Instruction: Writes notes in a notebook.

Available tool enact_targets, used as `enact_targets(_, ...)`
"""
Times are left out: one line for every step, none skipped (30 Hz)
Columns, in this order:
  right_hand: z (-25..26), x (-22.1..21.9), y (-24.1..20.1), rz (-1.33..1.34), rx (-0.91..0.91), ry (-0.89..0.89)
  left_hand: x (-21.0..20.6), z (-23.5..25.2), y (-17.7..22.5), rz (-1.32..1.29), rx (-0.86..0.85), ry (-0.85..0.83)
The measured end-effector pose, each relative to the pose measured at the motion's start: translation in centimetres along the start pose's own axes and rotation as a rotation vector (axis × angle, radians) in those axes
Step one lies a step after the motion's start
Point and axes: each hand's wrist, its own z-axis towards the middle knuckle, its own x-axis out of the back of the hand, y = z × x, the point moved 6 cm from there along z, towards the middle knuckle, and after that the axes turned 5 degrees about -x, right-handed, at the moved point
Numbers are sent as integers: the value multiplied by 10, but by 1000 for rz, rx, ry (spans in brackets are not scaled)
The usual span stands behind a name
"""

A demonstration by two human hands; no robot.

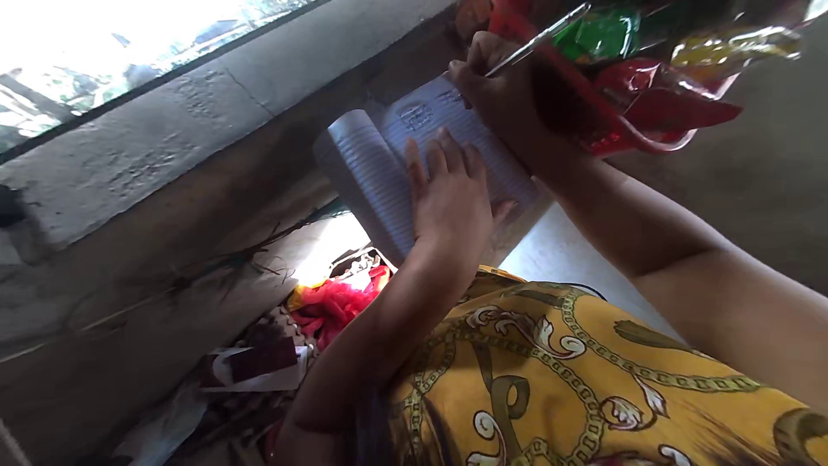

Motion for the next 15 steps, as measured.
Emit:
enact_targets(-1, -1, 0, -7, 4, -14, 0, 0, 0, 5, 0, -3)
enact_targets(-2, -2, -1, -18, 3, -28, 0, 0, 1, 11, 0, 1)
enact_targets(-2, -2, -1, -26, 5, -38, 0, 1, 1, 18, -1, 6)
enact_targets(-2, -2, -2, -30, 5, -46, 0, 1, 1, 21, -1, 5)
enact_targets(-3, -3, -2, -30, 10, -53, -1, 1, 1, 25, -3, 7)
enact_targets(-2, -3, -2, -30, 11, -56, -1, 1, 1, 30, -4, 9)
enact_targets(-2, -3, -2, -32, 8, -58, -1, 0, 1, 35, -7, 14)
enact_targets(-2, -3, -3, -39, 7, -61, -1, 0, 2, 33, -9, 18)
enact_targets(-2, -3, -3, -47, 10, -64, -1, 0, 2, 30, -9, 21)
enact_targets(-2, -2, -4, -64, 15, -67, -1, 0, 2, 30, -8, 19)
enact_targets(-2, -2, -4, -73, 20, -63, -1, 0, 2, 32, -6, 15)
enact_targets(-2, -1, -3, -70, 26, -58, -1, 0, 2, 36, -5, 20)
enact_targets(-2, 0, -3, -60, 27, -58, -2, 0, 2, 40, -4, 25)
enact_targets(-2, 0, -2, -60, 24, -59, -2, 0, 2, 40, -2, 20)
enact_targets(-2, 0, -2, -60, 25, -59, -2, 0, 2, 39, -4, 18)
